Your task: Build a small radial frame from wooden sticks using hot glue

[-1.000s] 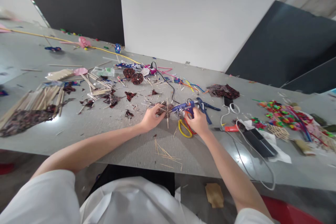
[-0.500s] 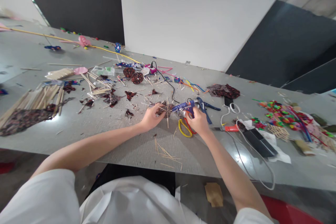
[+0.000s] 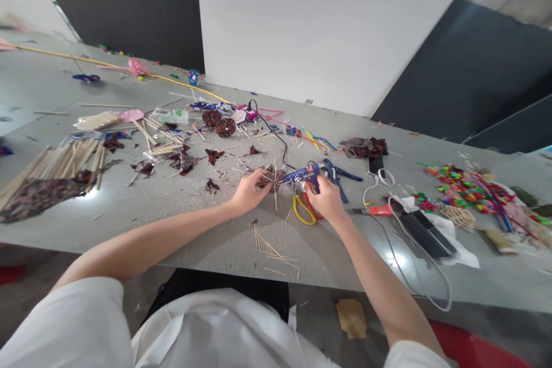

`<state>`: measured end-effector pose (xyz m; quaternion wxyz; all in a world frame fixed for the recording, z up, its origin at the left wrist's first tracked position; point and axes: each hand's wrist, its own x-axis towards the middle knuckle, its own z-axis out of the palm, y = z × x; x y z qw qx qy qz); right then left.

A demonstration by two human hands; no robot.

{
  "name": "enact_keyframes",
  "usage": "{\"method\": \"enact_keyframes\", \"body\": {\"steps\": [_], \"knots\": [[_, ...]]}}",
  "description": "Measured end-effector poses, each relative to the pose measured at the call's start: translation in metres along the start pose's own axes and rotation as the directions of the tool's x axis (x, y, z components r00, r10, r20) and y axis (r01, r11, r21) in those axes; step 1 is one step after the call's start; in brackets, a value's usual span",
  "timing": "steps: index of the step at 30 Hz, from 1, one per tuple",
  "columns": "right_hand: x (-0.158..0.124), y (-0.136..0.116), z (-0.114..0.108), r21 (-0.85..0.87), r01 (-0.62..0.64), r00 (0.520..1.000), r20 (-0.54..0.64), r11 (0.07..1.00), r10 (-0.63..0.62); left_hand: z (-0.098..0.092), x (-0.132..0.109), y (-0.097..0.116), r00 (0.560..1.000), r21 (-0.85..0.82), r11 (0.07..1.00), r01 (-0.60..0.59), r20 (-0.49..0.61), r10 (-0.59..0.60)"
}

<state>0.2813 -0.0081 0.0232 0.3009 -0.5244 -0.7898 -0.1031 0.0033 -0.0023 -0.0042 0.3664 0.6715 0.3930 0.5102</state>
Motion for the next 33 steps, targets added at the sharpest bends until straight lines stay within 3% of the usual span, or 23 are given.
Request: {"method": "enact_keyframes", "body": {"steps": [23,33], "knots": [[0.0011,0.0020,-0.0004,-0.015,0.005,1.000,-0.002,1.000,-0.005,-0.0006,0.0000,0.0031,1.000,-0.009,1.000,0.008,-0.007,-0.008],[0.0022,0.0067,0.0021,0.001,-0.051,0.998,-0.025,0.999,0.051,-0.0005,0.0014,0.0000,0.999,0.001,1.000,0.027,-0.029,-0.027]]}}
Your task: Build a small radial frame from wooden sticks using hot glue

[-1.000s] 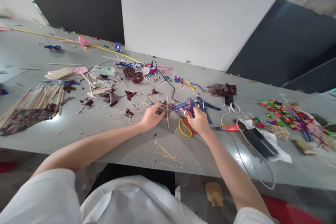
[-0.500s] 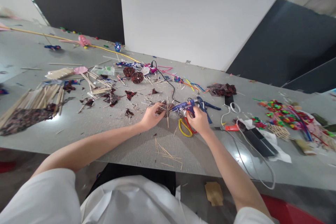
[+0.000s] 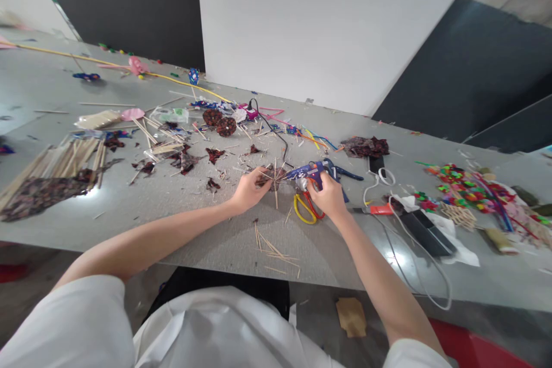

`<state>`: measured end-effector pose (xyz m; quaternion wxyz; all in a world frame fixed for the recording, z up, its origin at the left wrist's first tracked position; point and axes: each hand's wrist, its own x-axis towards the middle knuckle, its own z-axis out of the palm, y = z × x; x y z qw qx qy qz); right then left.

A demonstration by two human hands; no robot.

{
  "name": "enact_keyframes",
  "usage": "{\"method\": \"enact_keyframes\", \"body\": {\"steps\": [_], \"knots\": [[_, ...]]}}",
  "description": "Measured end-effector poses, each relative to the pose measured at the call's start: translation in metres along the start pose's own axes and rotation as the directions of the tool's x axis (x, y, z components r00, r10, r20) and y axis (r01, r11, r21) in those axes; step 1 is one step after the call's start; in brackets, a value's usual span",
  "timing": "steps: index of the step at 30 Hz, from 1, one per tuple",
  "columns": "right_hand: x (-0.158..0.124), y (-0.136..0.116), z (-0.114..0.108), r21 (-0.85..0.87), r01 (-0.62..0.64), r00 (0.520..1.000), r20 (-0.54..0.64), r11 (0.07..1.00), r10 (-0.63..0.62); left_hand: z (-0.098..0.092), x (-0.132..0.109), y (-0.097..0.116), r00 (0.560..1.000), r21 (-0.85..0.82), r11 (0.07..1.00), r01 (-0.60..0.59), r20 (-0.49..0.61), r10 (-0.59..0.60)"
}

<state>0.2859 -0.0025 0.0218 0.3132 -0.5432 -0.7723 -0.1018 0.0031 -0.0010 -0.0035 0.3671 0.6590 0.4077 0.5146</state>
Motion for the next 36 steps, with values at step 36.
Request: {"method": "enact_keyframes", "body": {"steps": [36], "knots": [[-0.001,-0.050,0.008,0.682,-0.367,0.904,0.423,0.633,0.068,0.002,-0.005,-0.004,0.983,-0.164,0.986,0.015,0.181,0.015]]}}
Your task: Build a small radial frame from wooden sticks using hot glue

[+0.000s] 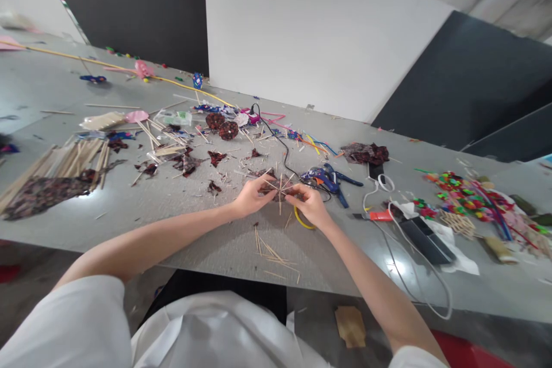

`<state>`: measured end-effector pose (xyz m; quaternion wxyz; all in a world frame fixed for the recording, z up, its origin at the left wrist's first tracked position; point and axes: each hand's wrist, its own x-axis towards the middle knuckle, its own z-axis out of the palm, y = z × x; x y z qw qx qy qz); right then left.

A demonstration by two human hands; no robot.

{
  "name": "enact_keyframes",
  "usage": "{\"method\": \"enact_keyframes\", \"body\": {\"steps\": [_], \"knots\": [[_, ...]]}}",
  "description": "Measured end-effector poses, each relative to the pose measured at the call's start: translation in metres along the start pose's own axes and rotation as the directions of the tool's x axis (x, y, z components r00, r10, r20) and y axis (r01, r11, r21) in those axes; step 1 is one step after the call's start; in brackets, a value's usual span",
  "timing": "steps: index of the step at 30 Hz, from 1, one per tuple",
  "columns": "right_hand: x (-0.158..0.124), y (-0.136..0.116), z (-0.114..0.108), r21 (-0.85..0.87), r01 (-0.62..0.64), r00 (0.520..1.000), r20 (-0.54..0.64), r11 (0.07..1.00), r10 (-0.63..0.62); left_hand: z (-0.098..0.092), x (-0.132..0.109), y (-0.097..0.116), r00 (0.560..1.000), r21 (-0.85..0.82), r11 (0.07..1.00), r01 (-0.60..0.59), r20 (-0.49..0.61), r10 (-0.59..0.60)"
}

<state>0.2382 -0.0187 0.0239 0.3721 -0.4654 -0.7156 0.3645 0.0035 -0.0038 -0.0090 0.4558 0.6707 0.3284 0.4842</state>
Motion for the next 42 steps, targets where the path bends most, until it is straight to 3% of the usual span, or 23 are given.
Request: {"method": "enact_keyframes", "body": {"steps": [15,42], "knots": [[-0.0003,0.0042,0.0040,0.042,-0.014,1.000,-0.012,0.999,0.014,0.0003,0.0008,0.0033,1.000,0.034,0.999,-0.005,-0.001,0.005],[-0.0025,0.0030,0.0060,-0.079,0.012,0.998,-0.064,0.997,-0.017,-0.0002,0.0016,0.0052,1.000,0.056,0.998,0.022,0.014,-0.023]]}}
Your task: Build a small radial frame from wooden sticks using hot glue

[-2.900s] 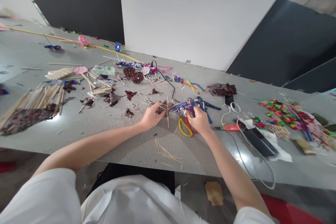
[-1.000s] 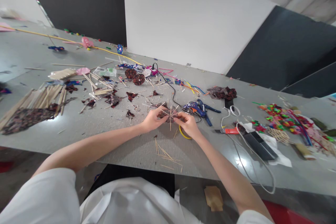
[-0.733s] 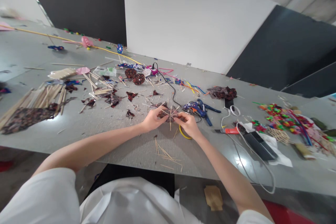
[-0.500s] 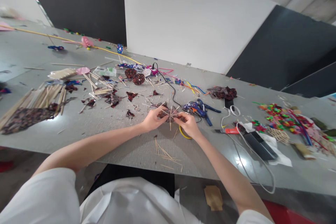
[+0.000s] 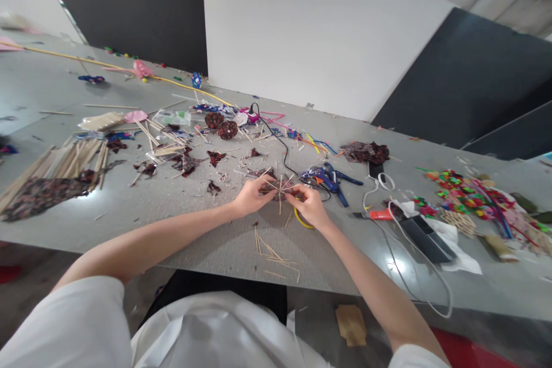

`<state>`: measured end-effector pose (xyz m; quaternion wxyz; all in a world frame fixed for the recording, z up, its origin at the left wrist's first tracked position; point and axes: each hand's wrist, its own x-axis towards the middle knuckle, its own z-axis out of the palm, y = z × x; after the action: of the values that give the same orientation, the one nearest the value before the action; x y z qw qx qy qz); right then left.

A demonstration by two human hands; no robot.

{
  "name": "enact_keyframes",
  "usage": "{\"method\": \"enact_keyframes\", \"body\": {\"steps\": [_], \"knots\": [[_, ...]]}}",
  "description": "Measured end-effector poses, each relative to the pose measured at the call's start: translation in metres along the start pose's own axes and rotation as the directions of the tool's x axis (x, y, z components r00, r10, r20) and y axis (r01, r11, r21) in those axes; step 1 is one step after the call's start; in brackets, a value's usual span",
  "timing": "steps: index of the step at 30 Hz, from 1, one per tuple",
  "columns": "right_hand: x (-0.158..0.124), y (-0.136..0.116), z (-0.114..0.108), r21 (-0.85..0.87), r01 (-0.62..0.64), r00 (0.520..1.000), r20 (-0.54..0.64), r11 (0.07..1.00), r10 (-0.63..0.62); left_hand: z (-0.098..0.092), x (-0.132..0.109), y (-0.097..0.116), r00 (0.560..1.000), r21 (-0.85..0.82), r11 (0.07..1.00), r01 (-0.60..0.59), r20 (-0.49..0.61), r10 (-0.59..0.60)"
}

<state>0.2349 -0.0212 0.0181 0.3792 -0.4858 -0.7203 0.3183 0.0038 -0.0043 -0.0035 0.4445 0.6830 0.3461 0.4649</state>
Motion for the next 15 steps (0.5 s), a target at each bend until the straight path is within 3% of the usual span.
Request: {"method": "enact_keyframes", "body": {"steps": [15], "knots": [[-0.0011,-0.0056,-0.0001,-0.093,0.014,0.999,-0.044,0.996,-0.018,0.0002,0.0032,0.0033,0.995,-0.118,0.989,0.093,0.041,-0.089]]}}
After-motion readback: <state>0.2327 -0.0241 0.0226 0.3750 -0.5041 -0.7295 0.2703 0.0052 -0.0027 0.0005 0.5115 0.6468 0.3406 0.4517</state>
